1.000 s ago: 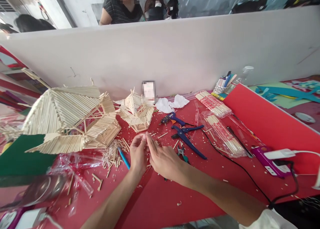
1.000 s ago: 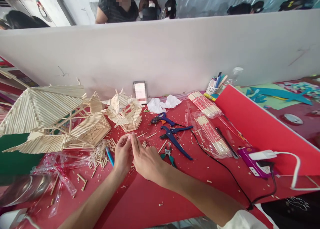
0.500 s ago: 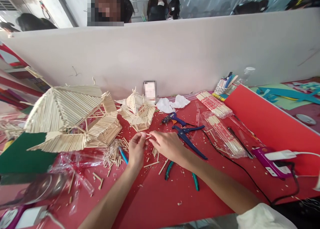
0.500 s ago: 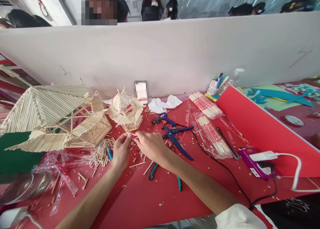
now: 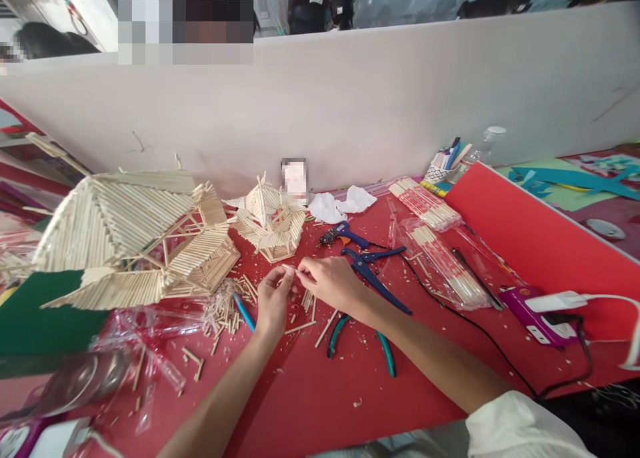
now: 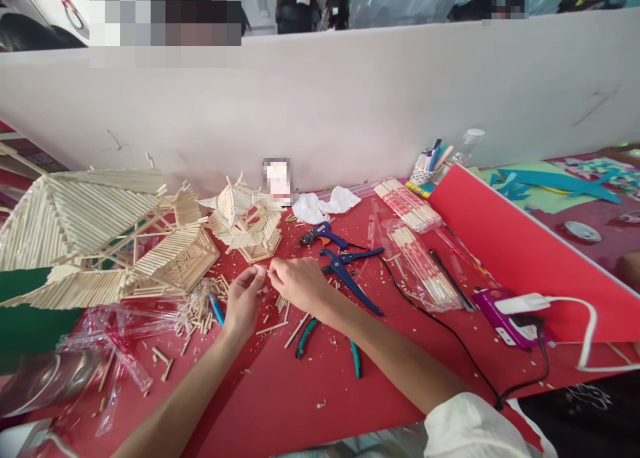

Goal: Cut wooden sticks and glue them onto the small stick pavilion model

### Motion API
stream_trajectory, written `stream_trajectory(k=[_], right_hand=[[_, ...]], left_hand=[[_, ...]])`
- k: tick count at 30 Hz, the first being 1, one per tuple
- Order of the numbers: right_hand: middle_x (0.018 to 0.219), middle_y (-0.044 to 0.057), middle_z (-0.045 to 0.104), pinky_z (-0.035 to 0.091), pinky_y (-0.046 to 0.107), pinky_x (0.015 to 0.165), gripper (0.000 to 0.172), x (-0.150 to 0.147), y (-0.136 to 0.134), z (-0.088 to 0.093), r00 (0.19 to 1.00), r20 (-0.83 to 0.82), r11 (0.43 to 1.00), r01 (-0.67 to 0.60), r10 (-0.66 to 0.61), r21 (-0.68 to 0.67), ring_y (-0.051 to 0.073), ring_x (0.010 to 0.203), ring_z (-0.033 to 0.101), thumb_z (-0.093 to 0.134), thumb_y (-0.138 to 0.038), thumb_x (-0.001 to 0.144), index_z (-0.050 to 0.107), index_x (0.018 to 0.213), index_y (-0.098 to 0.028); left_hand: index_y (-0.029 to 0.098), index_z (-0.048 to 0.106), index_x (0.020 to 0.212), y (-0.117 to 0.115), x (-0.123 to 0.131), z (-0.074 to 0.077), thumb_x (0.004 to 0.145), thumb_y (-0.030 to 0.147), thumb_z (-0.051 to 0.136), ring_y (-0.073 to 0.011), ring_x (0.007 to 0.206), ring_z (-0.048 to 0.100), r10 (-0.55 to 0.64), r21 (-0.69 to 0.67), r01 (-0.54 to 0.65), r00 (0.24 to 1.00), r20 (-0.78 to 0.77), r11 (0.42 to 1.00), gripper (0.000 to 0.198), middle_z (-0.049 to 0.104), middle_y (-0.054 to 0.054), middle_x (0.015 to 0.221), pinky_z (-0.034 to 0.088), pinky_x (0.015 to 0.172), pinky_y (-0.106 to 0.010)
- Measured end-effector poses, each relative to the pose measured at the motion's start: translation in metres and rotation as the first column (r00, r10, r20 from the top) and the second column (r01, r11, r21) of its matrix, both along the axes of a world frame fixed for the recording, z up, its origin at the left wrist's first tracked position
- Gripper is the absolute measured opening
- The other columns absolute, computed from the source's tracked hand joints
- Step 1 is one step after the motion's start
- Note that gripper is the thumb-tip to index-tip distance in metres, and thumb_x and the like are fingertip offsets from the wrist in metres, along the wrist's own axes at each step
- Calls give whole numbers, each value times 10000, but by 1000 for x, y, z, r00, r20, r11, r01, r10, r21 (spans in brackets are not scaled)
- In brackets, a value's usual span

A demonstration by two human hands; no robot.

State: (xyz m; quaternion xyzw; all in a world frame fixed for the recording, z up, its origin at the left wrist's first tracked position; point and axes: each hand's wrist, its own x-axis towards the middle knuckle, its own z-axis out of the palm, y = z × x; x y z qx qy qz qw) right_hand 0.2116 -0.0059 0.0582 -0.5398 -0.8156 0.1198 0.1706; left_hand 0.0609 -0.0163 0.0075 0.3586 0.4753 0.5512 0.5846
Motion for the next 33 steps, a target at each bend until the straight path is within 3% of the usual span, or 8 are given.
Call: stream_trajectory(k=[6,13,18,22,25,29,33], right_hand=[[773,3,730,295,244,618,96,21,12,6,978,-127,976,-180,165,-120,126,685,622,684,-274,927,703,865,-203],[619,-41,596,239,250,596,165,30,12,15,939,-171,937,-322,298,-133,105,602,496,660,-188,906,657,741,-194],[682,-11,680,301,240,616,181,38,17,16,953,-186,947,-270,237,-174,121,645,585,602,-193,932,716,791,-192],[909,44,781,390,247,713,254,46,23,11,978,-68,963,-205,196,-175,173,857,697,545,-109,931,774,973,-213],[1018,65,783,435,257,769,229,46,22,12,985,-83,970,-166,153,-177,193,936,711,577,-172,950,758,1084,-214],[944,35,782,455,235,724,156,37,16,19,950,-271,937,-228,155,-265,163,842,712,694,-310,906,754,1010,-210],[835,23,771,402,223,638,118,26,11,19,948,-286,932,-223,138,-288,140,743,685,733,-300,870,763,893,-188]], left_hand=[[150,683,755,3,-5,5,705,475,827,-65,499,437,-142,21,146,980,-139,989,359,570,16,642,333,477,-189],[147,694,765,3,-8,8,722,448,817,-71,498,419,-202,26,210,963,-176,977,328,571,7,633,324,473,-193],[148,657,749,9,-16,6,701,448,840,-62,521,435,-194,-17,193,975,-105,981,354,538,22,654,342,491,-179],[155,634,747,10,-16,8,687,440,856,-57,520,430,-206,-36,205,978,-39,978,367,532,28,669,329,484,-175],[159,640,741,10,-16,8,689,448,852,-66,518,432,-215,-22,214,974,-70,977,362,542,23,656,332,484,-182],[156,691,764,9,-16,8,734,449,817,-74,520,440,-251,26,259,953,-169,965,320,552,17,624,349,503,-189],[153,718,757,8,-16,9,739,428,813,-81,526,437,-253,67,274,940,-230,959,291,574,5,620,345,505,-196]])
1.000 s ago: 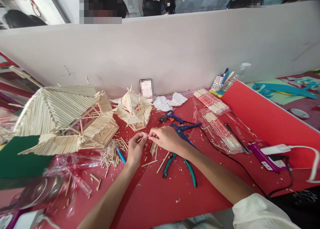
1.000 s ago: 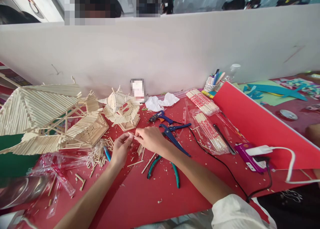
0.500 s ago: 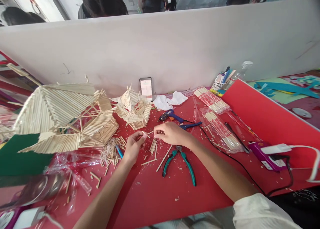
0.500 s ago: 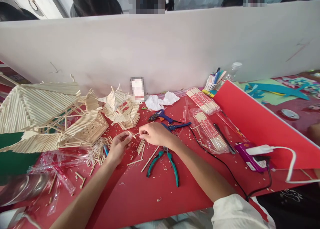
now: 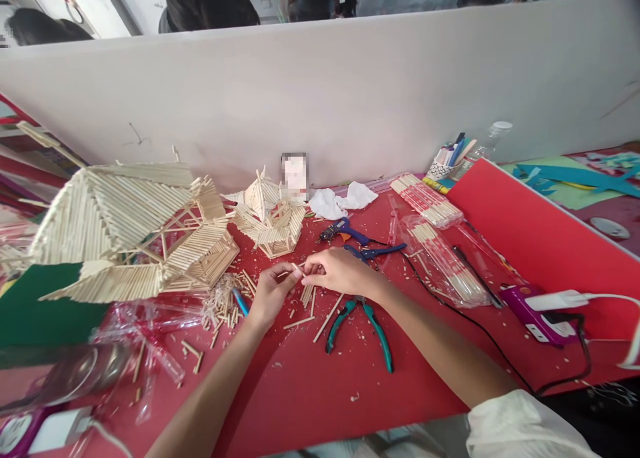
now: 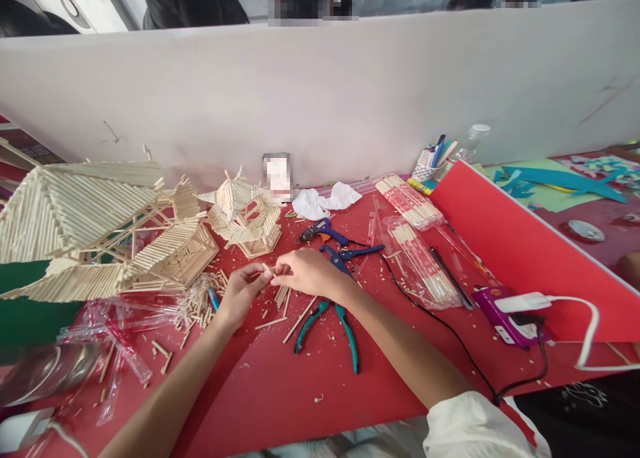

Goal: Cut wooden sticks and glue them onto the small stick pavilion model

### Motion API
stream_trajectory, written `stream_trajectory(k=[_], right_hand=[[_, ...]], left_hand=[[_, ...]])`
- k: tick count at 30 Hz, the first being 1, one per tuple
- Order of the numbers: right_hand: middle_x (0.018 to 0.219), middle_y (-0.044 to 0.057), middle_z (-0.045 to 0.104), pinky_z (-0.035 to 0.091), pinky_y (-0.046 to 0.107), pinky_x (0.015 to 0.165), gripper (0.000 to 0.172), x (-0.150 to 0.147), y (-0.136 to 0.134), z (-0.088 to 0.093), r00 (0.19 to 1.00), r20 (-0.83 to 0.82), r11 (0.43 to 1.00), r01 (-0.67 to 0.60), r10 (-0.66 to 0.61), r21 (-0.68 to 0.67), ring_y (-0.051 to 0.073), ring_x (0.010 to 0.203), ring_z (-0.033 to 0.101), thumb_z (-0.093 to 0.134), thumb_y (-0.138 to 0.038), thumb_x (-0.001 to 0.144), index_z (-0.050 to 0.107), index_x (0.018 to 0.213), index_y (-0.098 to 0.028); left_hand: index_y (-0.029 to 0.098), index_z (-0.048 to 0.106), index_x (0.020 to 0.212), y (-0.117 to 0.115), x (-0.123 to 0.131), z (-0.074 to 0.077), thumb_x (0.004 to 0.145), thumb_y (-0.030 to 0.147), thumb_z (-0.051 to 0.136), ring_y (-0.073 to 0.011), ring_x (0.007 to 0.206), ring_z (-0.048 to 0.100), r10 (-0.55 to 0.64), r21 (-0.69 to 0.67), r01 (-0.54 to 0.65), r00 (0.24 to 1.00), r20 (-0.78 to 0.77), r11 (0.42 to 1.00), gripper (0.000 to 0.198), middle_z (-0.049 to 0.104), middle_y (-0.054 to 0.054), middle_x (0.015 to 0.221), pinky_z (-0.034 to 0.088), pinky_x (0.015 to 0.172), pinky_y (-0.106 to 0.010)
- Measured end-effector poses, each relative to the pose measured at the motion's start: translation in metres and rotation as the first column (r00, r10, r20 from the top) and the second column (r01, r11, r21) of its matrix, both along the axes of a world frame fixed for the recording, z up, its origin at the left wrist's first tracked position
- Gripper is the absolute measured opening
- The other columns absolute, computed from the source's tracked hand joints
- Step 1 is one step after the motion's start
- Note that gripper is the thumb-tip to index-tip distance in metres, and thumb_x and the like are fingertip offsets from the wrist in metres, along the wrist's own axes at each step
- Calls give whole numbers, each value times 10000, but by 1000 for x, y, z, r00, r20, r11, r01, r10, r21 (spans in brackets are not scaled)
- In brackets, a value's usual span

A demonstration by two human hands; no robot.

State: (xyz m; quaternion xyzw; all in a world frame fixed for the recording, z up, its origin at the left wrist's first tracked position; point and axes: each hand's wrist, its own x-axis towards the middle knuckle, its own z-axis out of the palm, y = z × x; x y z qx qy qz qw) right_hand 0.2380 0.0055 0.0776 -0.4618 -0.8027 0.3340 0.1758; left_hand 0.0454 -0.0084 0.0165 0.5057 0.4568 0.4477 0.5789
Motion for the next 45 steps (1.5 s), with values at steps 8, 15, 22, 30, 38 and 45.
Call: stream_trajectory(k=[8,15,22,30,38,45], right_hand=[[747,29,744,356,226,582,170,4,4,-5,999,19,999,29,-29,-25,123,649,638,689,-304,878,743,799,-164],[766,39,752,367,236,591,174,15,11,0,996,83,998,48,-43,-51,133,661,640,683,-307,882,748,794,-170],[741,18,751,363,238,577,187,20,10,7,992,122,997,36,-27,-72,131,647,645,687,-327,887,743,779,-186],[679,10,719,342,239,584,220,5,4,1,1000,27,999,0,1,-48,109,589,608,661,-311,923,721,764,-170],[620,-16,639,251,253,551,241,-12,-4,-10,1000,18,1000,-4,4,24,95,537,486,685,-307,922,678,726,-169],[785,22,740,319,257,596,182,5,3,-6,991,137,999,-5,-2,47,156,696,643,687,-372,922,712,857,-203]], left_hand=[[172,731,772,6,-9,4,764,496,766,-105,495,422,70,39,-67,995,-75,997,327,535,14,555,314,494,-220],[222,670,680,17,-56,31,868,335,598,-215,627,573,115,198,136,460,-880,971,231,648,-65,669,332,614,-289],[157,702,783,9,-64,36,974,493,414,-323,643,629,200,195,68,-70,-977,978,482,636,-175,672,391,652,-370],[240,760,960,8,-38,29,904,419,598,-176,586,542,29,188,154,697,-716,970,248,664,-46,711,336,592,-269],[150,701,863,2,-7,3,730,535,799,-51,485,324,-11,-71,7,998,-54,997,419,565,22,661,224,463,-204],[164,637,843,1,-5,0,746,542,789,-49,494,393,-6,-97,3,1000,-24,995,418,527,44,659,270,466,-183]])
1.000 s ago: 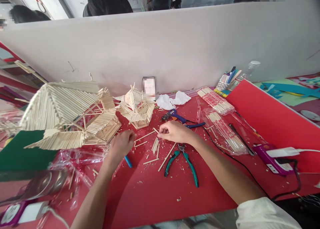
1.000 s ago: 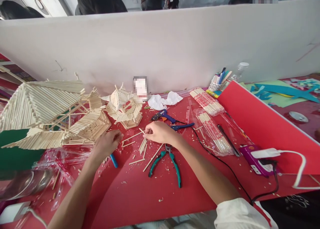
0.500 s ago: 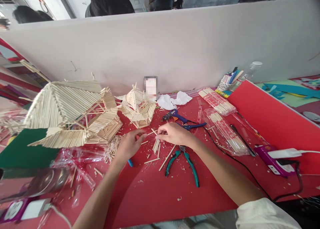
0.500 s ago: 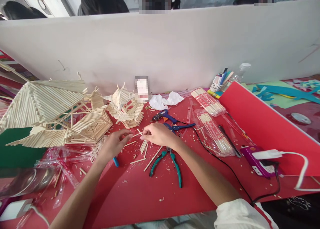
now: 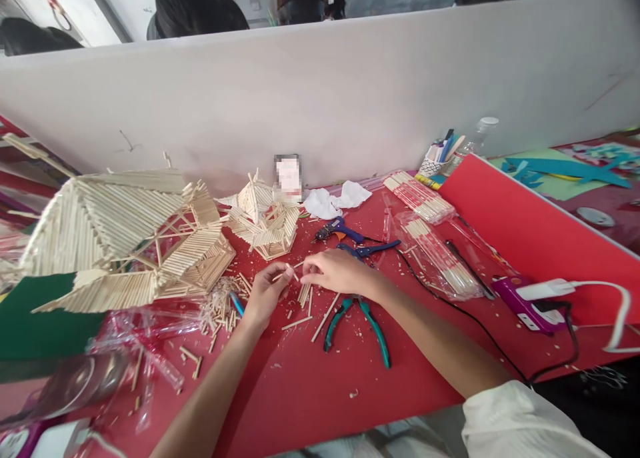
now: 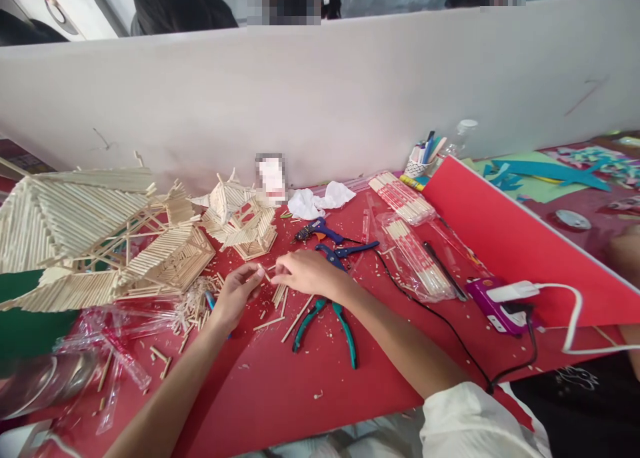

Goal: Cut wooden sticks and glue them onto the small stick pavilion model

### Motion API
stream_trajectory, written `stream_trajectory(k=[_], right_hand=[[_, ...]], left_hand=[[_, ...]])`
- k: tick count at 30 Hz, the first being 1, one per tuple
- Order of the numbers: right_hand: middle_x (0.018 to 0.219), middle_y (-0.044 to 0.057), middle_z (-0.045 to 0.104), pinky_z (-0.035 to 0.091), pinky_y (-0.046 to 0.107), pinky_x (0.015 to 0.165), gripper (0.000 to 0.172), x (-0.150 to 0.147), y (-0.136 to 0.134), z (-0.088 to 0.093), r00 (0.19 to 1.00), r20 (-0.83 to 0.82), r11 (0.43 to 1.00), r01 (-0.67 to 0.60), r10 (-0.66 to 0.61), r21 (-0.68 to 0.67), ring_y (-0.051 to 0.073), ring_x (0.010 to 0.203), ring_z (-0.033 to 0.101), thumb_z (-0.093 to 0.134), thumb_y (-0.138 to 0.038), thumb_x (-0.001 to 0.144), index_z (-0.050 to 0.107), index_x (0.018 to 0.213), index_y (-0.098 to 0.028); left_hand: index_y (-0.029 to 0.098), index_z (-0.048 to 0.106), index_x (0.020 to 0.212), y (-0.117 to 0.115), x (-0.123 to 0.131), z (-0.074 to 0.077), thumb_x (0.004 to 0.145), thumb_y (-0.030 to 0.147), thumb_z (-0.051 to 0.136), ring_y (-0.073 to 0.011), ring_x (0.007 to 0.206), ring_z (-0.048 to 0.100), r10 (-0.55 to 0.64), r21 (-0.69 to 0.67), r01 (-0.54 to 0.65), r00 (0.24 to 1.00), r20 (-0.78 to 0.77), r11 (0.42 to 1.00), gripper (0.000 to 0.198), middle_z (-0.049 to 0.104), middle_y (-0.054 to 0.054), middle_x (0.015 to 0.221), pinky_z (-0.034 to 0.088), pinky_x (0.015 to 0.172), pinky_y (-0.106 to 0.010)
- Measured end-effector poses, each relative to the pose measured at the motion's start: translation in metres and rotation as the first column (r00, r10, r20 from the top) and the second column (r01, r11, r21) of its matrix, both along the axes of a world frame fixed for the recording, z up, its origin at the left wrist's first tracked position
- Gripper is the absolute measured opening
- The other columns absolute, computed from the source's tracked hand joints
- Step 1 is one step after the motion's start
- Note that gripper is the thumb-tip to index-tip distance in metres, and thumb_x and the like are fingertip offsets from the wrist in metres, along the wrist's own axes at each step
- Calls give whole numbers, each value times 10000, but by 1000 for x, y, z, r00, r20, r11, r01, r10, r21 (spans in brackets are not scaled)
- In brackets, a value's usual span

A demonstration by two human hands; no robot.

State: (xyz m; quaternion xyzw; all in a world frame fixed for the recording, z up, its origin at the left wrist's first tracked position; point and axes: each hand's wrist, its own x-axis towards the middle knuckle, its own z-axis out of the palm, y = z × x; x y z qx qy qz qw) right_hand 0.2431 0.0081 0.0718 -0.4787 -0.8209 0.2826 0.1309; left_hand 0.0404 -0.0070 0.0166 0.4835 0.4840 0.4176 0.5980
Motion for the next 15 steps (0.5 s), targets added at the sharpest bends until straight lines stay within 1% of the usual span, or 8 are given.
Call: stream_trajectory(k=[1,3,5,8,11,13,15], right_hand=[[827,29,754,341,261,615,174,9,2,3,998,46,999,38,-38,12,174,737,664,688,-382,921,714,900,-211],[896,41,765,373,275,642,167,32,4,8,977,147,987,150,-157,56,197,780,684,648,-377,950,707,956,-221],[944,46,766,386,283,651,154,57,5,12,937,204,957,264,-284,121,214,821,692,615,-356,970,696,1011,-231],[960,56,765,386,290,637,158,87,2,9,868,283,912,380,-409,153,234,837,692,601,-345,975,689,1039,-229],[946,56,764,378,286,642,146,103,-5,-3,850,299,901,412,-433,135,231,846,692,596,-326,976,687,1020,-222],[920,52,761,363,279,632,145,106,-11,-9,854,300,905,408,-424,118,220,827,689,590,-330,977,682,994,-219],[893,48,755,341,273,612,151,102,-18,-10,865,303,916,388,-400,100,207,796,683,583,-336,979,671,949,-218]], left_hand=[[167,630,842,0,-1,-1,748,539,788,-51,502,411,3,-4,-3,1000,1,1000,415,533,42,675,281,471,-183],[169,625,841,2,-2,-2,753,538,785,-52,505,423,0,0,0,1000,-5,1000,412,536,41,683,290,475,-184],[165,638,851,3,-3,-2,751,543,785,-49,491,398,-12,20,13,1000,-17,1000,418,526,45,659,275,471,-187],[153,668,872,4,-2,-1,710,557,811,-44,479,355,-18,31,19,1000,-16,999,458,522,47,641,256,466,-194],[141,687,871,4,-1,0,678,569,829,-46,480,342,-9,12,9,1000,-15,1000,490,502,51,616,247,463,-197],[137,691,859,5,-1,-1,667,567,837,-46,480,338,-10,0,10,1000,-16,1000,493,489,53,604,238,461,-197],[136,694,854,5,-1,-2,661,566,841,-46,482,336,-11,-8,11,1000,-17,1000,494,485,53,604,228,458,-196]])
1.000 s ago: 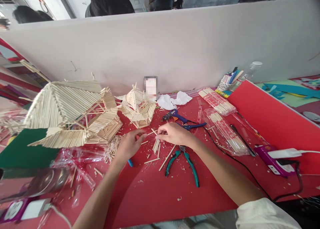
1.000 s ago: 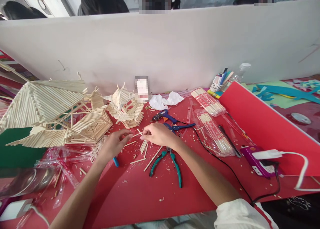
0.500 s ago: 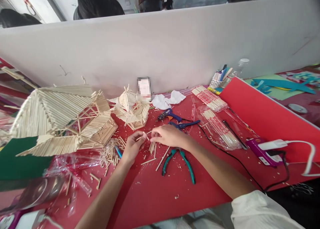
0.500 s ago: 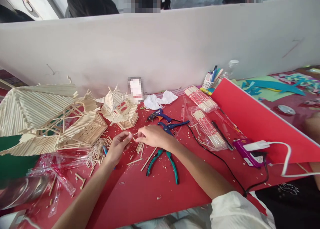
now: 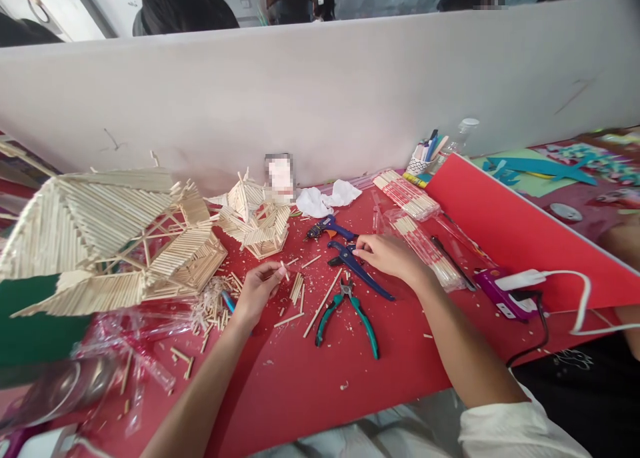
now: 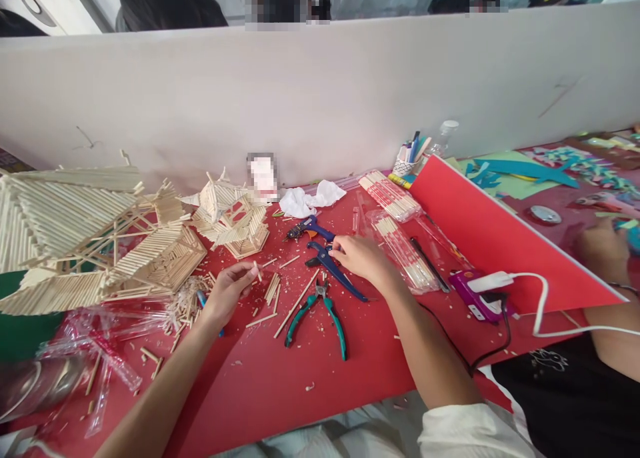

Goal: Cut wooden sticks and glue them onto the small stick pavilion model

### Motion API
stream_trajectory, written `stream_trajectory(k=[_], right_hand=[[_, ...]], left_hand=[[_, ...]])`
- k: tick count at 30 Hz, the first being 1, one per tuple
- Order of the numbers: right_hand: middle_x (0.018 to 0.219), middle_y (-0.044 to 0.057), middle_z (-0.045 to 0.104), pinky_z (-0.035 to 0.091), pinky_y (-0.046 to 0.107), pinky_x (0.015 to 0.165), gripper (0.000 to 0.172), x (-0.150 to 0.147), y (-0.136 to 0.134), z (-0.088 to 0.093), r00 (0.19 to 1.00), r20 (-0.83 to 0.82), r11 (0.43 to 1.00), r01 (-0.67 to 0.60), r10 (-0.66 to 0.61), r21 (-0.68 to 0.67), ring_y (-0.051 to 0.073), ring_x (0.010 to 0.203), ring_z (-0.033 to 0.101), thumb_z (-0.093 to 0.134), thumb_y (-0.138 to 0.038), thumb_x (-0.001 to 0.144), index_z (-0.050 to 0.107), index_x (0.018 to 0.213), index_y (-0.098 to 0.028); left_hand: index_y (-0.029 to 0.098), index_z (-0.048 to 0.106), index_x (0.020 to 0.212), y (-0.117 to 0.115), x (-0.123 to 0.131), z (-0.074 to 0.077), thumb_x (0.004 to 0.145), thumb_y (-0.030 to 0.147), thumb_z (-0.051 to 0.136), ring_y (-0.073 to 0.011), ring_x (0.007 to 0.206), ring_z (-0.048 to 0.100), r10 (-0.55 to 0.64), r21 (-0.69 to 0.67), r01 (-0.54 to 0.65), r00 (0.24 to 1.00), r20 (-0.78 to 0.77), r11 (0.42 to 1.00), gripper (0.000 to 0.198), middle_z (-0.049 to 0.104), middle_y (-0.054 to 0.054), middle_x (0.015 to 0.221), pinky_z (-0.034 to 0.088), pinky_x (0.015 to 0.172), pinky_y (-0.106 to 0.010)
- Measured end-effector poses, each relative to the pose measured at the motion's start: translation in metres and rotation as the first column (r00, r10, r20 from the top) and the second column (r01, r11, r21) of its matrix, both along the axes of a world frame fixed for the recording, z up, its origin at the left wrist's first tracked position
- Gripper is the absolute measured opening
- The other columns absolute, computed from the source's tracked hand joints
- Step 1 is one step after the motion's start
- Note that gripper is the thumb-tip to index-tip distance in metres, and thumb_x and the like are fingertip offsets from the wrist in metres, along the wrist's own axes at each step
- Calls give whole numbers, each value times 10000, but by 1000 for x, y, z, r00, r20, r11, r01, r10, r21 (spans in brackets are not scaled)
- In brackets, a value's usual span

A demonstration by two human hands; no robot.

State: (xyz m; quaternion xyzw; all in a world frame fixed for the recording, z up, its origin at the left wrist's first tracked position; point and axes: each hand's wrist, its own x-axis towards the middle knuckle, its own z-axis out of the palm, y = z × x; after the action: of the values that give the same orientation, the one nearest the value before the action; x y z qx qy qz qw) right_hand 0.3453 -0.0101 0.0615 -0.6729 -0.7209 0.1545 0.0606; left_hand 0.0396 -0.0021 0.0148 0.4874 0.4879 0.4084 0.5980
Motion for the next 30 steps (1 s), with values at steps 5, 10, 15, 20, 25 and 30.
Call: stream_trajectory(k=[5,10,15,20,25,30], right_hand=[[788,28,730,279,272,575,196,-19,-16,8,986,13,982,-164,166,-92,191,718,662,612,-382,960,651,840,-233],[849,40,748,288,278,591,166,-13,-6,-4,997,59,996,-56,51,71,199,740,664,548,-336,996,676,956,-236],[882,79,760,322,291,605,303,21,10,-26,990,72,973,108,-125,202,226,788,676,472,-374,1024,708,918,-216],[965,81,768,401,296,670,243,32,16,-37,983,21,953,171,-182,252,232,852,691,488,-326,1004,703,1040,-220],[1032,76,755,461,306,791,201,14,27,-41,997,-45,960,76,-66,270,224,928,688,509,-324,1002,661,1082,-219],[1108,145,717,467,347,865,236,-5,56,-42,998,52,962,5,-20,272,277,1044,650,526,-346,1004,621,1123,-166]], left_hand=[[142,713,883,2,-4,-5,708,541,822,-54,504,346,-6,13,6,1000,-15,1000,449,496,42,612,251,478,-196],[152,714,909,4,-7,-8,720,525,818,-58,512,361,-9,33,9,1000,-22,999,431,525,34,633,270,484,-195],[165,678,886,2,-4,-5,726,541,806,-58,496,373,-40,31,41,999,-31,999,429,493,50,616,273,467,-191],[168,647,853,0,1,0,706,580,803,-70,510,416,-47,43,48,998,-37,998,464,511,48,622,326,492,-199],[173,657,819,-2,2,4,718,573,796,-81,546,473,-46,70,49,998,-44,996,436,568,23,674,375,531,-208],[167,709,811,-1,2,2,682,575,818,-127,650,564,-57,61,59,998,-32,996,442,655,-28,739,471,639,-243]])
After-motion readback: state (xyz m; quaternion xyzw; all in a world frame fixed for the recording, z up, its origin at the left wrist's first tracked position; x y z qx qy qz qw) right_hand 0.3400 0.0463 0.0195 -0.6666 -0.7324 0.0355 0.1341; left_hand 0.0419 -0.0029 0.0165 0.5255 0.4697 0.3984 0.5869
